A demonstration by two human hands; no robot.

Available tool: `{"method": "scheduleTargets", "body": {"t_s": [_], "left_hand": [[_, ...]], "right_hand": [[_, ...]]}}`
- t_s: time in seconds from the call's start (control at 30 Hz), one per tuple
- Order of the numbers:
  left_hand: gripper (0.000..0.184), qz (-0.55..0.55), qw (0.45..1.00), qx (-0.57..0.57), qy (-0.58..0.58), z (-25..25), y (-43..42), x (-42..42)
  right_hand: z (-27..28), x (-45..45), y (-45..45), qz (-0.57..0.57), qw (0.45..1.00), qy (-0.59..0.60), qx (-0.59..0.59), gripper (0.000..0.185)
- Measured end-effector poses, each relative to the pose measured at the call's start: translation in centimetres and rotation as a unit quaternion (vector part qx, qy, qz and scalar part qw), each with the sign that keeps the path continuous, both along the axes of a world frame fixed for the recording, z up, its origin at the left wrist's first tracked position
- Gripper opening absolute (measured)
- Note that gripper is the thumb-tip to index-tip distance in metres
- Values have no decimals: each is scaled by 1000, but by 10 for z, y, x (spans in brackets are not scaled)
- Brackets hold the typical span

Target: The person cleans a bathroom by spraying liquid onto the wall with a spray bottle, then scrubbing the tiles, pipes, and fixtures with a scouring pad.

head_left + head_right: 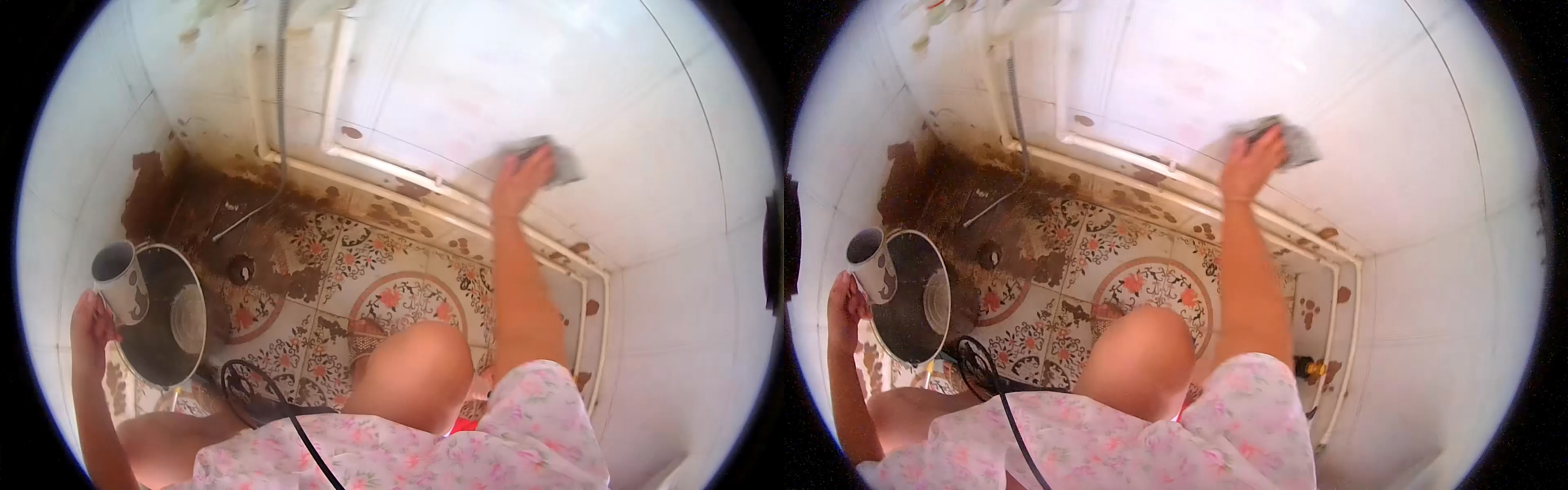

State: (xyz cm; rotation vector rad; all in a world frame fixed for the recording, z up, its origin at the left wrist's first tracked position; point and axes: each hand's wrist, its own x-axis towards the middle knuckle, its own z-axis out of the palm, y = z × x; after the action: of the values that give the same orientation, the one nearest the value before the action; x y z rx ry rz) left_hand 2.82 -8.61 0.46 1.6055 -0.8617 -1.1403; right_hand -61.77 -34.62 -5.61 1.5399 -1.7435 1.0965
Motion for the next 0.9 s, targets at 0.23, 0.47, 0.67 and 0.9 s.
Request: {"method": "scheduleTargets", "body": {"t_s": [0.23,0.47,0.67,0.9], "left_hand": [[26,-12,992,118,-29,-36,11,24],[27,11,977,215,-4,-90,12,23],[31,-76,963,250,-62,-101,18,26],[22,-121,950,277,-73,-147,23,34]], "right_hand": [[277,52,-53,39,888,340,-308,52],[118,216,-79,128,911,392,-33,54],[75,162,-52,210,841,464,185,52],[115,188,-58,176,845,503,45,48]]}}
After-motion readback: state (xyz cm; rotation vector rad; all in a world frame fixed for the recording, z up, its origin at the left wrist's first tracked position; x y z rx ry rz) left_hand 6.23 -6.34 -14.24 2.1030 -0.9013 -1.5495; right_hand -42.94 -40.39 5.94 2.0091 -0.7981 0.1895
